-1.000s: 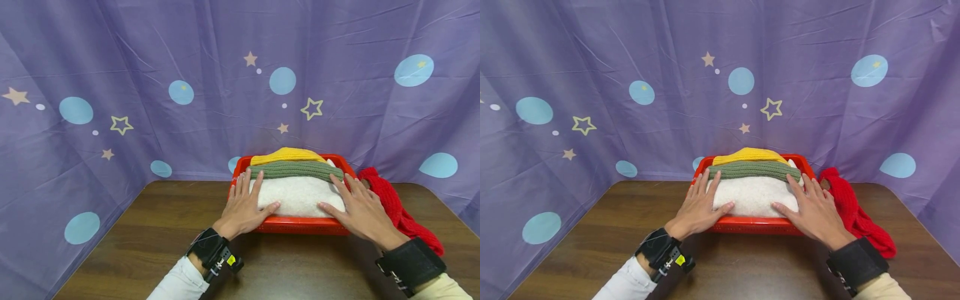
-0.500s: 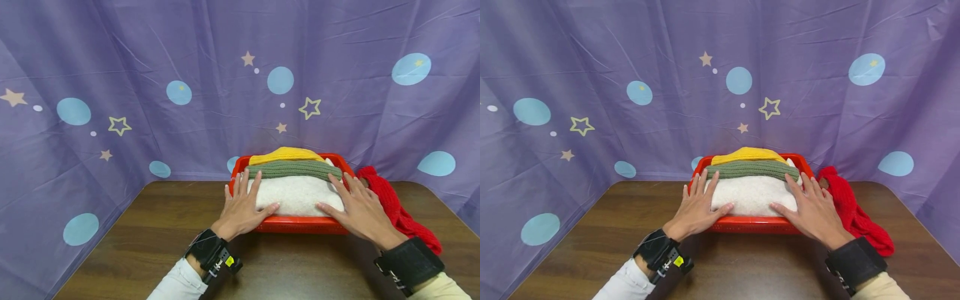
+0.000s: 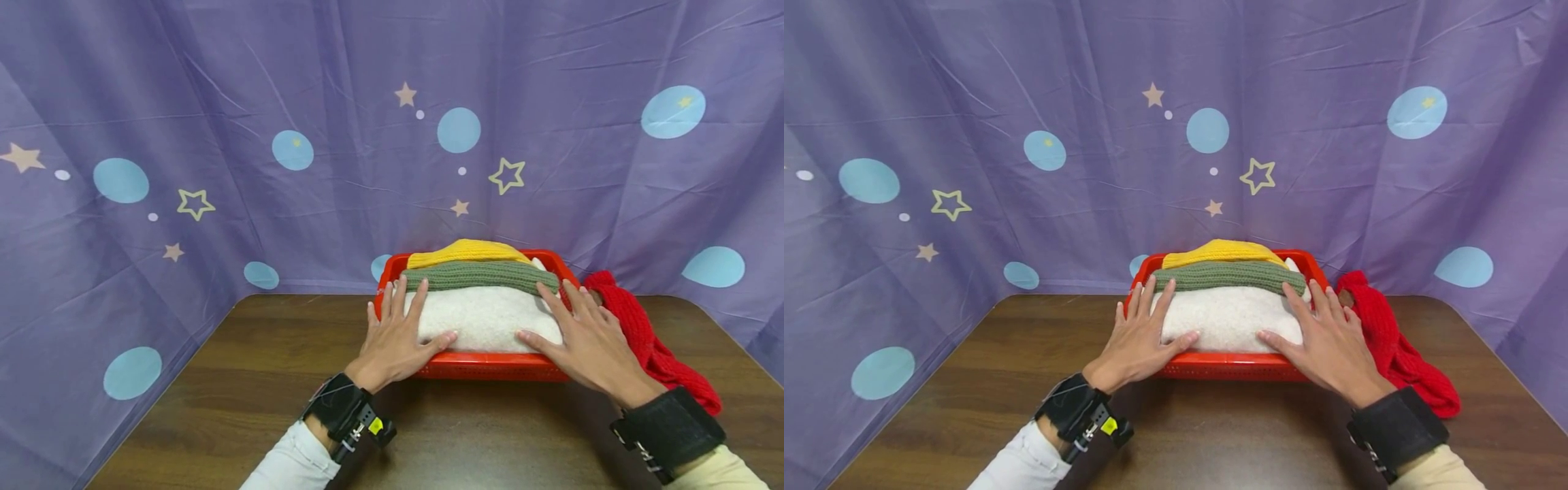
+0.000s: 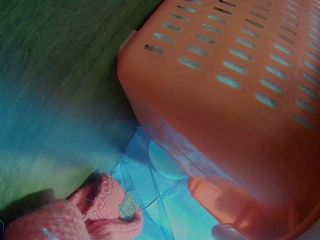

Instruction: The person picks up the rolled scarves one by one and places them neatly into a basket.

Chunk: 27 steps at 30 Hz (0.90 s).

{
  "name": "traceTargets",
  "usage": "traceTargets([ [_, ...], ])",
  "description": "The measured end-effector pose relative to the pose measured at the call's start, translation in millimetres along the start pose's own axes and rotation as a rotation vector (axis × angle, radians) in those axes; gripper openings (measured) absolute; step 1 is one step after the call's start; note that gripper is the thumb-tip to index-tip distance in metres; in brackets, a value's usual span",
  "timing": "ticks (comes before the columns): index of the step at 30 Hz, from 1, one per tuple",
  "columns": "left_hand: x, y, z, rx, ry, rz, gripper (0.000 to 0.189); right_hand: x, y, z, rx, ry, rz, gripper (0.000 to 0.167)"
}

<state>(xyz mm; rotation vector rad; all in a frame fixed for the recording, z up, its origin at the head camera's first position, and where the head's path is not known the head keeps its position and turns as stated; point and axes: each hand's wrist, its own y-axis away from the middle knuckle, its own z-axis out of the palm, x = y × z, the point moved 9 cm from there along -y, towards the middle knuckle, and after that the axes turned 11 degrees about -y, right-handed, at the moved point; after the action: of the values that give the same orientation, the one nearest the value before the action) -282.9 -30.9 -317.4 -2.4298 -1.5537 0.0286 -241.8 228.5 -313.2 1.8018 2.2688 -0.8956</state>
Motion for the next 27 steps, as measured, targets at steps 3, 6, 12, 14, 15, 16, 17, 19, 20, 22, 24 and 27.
traceTargets([
  [3, 0.0, -0.1, 0.0, -0.001, -0.003, 0.000, 0.098, 0.0, 0.0, -0.8, 0.014, 0.007, -0.005, 0.096],
  [6, -0.4, -0.1, 0.2, -0.003, -0.006, -0.003, 0.098, -0.2, 0.1, -1.5, 0.028, 0.017, -0.009, 0.097],
  [12, -0.5, 0.5, -1.0, 0.001, -0.004, -0.007, 0.098, -1.5, 0.5, -2.6, 0.052, 0.020, -0.025, 0.100],
  [14, -0.5, 0.5, -1.1, 0.003, -0.006, -0.008, 0.098, -1.8, 0.6, -2.7, 0.056, 0.017, -0.030, 0.100],
  [15, -0.6, 0.5, -1.0, 0.004, -0.006, -0.008, 0.098, -1.8, 0.7, -2.8, 0.056, 0.016, -0.031, 0.099],
  [16, -0.6, 0.5, -1.0, 0.004, -0.006, -0.009, 0.098, -1.8, 0.7, -2.9, 0.057, 0.014, -0.032, 0.099],
  [17, -0.6, 0.4, -1.0, 0.004, -0.006, -0.009, 0.098, -1.6, 0.6, -2.7, 0.055, 0.015, -0.030, 0.099],
  [19, -0.5, 0.5, -1.0, 0.004, -0.007, -0.009, 0.098, -1.2, 0.6, -2.5, 0.049, 0.016, -0.026, 0.100],
  [20, -0.5, 0.5, -1.0, 0.004, -0.007, -0.010, 0.098, -0.9, 0.6, -2.2, 0.045, 0.016, -0.023, 0.100],
  [22, -0.5, 0.7, -0.8, 0.004, -0.006, -0.011, 0.099, -0.5, 0.5, -1.7, 0.036, 0.014, -0.017, 0.100],
  [24, -0.6, 0.9, -0.5, 0.003, -0.007, -0.012, 0.099, -0.1, 0.6, -1.4, 0.028, 0.016, -0.010, 0.100],
  [27, -0.4, 1.3, -0.4, 0.007, -0.005, -0.009, 0.099, 0.0, 0.6, -1.2, 0.024, 0.019, -0.008, 0.100],
])
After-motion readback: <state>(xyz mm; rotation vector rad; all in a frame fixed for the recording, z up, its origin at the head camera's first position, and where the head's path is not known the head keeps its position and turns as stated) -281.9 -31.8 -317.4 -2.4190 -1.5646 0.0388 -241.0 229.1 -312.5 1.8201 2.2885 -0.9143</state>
